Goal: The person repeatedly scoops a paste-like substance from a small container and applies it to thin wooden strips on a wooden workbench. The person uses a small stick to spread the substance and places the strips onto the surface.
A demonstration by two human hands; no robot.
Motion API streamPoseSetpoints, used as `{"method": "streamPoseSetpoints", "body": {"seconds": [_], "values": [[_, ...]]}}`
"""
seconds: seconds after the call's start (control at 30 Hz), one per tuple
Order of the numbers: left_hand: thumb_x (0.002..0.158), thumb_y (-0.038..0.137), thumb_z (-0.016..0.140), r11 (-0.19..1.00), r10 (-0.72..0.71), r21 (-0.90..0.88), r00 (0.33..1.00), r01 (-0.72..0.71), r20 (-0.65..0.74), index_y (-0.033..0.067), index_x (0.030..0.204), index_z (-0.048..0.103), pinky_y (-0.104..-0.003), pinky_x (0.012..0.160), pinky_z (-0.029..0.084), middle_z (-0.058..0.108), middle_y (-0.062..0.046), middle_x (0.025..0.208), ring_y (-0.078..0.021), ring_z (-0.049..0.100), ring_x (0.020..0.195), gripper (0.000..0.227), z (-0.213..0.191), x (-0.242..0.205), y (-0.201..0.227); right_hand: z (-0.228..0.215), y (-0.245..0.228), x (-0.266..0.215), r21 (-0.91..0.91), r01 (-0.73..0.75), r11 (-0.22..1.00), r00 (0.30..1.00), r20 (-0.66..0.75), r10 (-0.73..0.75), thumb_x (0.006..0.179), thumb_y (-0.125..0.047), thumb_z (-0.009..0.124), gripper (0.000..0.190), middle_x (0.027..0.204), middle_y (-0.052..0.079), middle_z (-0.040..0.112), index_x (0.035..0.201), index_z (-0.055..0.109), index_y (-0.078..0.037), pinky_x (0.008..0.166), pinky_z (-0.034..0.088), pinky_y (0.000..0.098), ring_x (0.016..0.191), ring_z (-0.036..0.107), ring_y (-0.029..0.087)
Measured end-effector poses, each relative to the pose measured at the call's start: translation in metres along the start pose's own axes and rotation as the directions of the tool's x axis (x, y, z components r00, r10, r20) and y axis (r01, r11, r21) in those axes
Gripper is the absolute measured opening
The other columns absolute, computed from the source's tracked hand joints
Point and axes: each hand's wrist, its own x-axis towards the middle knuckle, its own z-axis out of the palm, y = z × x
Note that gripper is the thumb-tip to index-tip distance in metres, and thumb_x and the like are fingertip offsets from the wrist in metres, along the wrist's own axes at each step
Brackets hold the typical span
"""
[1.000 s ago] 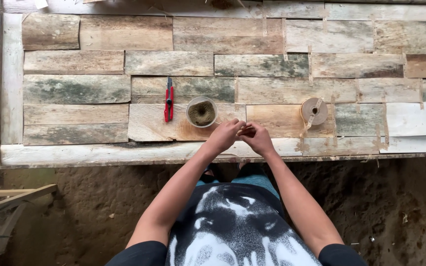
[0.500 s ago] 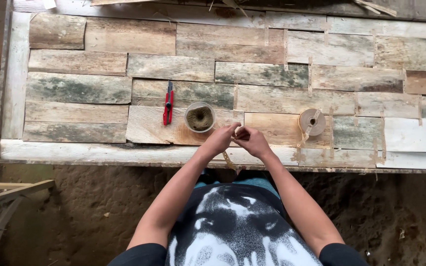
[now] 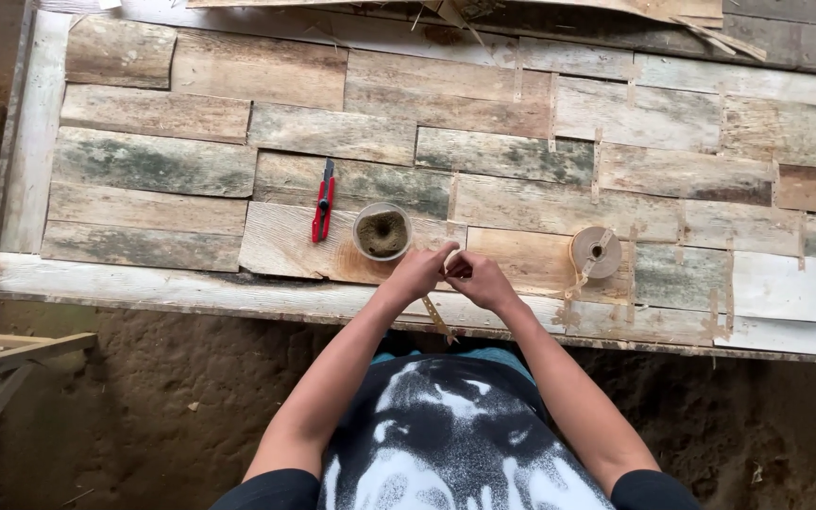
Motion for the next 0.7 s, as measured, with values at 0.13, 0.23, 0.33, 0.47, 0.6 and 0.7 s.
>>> {"method": "streamPoseSetpoints", "body": {"seconds": [0.13,0.23,0.33,0.47,0.6,0.7], "values": [[0.089,0.005,0.07,0.992,-0.001,-0.125,1.0,-0.001,-0.012,0.0262,0.151,0.032,-0.049,0.093,0.054,0.078,-0.002,0.09,-0.0323,0.072,0.1,0.076,-0.008,-0.006,0.005,0.004,0.015,0.003,-0.123,0.15,0.981,0.987,-0.037,-0.156,0.08,-0.01,0.081,0.019,0.09,0.005,0.078,0.097,0.073,-0.012,0.088,0.059,0.0337,0.094,0.076,0.021],[0.088,0.004,0.069,0.966,-0.026,-0.256,0.999,0.021,-0.018,0.0299,0.15,0.033,-0.048,0.092,0.054,0.078,-0.003,0.089,-0.0325,0.072,0.1,0.077,-0.012,-0.005,0.004,0.003,0.022,0.004,-0.225,0.299,0.927,0.946,-0.061,-0.32,0.08,-0.006,0.078,0.018,0.087,0.005,0.077,0.094,0.07,-0.013,0.084,0.06,0.0353,0.091,0.075,0.024],[0.087,0.002,0.069,0.947,-0.025,-0.32,0.999,0.016,-0.022,0.0314,0.147,0.035,-0.047,0.092,0.054,0.078,-0.003,0.089,-0.0326,0.073,0.099,0.075,-0.017,-0.003,0.004,0.003,0.028,0.004,-0.349,0.411,0.842,0.882,-0.081,-0.464,0.08,-0.006,0.077,0.018,0.083,0.004,0.075,0.092,0.068,-0.016,0.078,0.06,0.0356,0.086,0.074,0.024],[0.087,0.002,0.071,0.933,-0.034,-0.359,0.998,0.014,-0.049,0.0299,0.138,0.04,-0.044,0.09,0.055,0.078,-0.003,0.088,-0.0307,0.074,0.096,0.067,-0.019,0.003,0.005,-0.002,0.039,0.011,-0.43,0.519,0.739,0.781,-0.112,-0.614,0.084,-0.006,0.076,0.017,0.08,-0.001,0.073,0.085,0.064,-0.018,0.074,0.059,0.0312,0.081,0.073,0.02],[0.086,0.002,0.071,0.896,-0.124,-0.438,0.988,0.073,-0.091,0.0256,0.134,0.042,-0.043,0.092,0.054,0.078,-0.003,0.087,-0.0311,0.074,0.095,0.061,-0.016,0.013,-0.007,-0.01,0.023,0.005,-0.397,0.597,0.698,0.726,-0.103,-0.68,0.083,0.0,0.075,0.022,0.081,-0.001,0.073,0.078,0.06,-0.015,0.07,0.06,0.0293,0.079,0.072,0.02],[0.083,0.004,0.075,0.846,-0.178,-0.526,0.976,0.087,-0.125,0.0261,0.132,0.043,-0.041,0.093,0.054,0.079,-0.002,0.087,-0.0292,0.074,0.096,0.063,-0.041,0.005,-0.001,-0.026,0.006,-0.006,-0.312,0.578,0.754,0.743,-0.179,-0.644,0.082,0.001,0.078,0.022,0.086,0.0,0.075,0.082,0.064,-0.016,0.071,0.061,0.0308,0.082,0.073,0.021]]}}
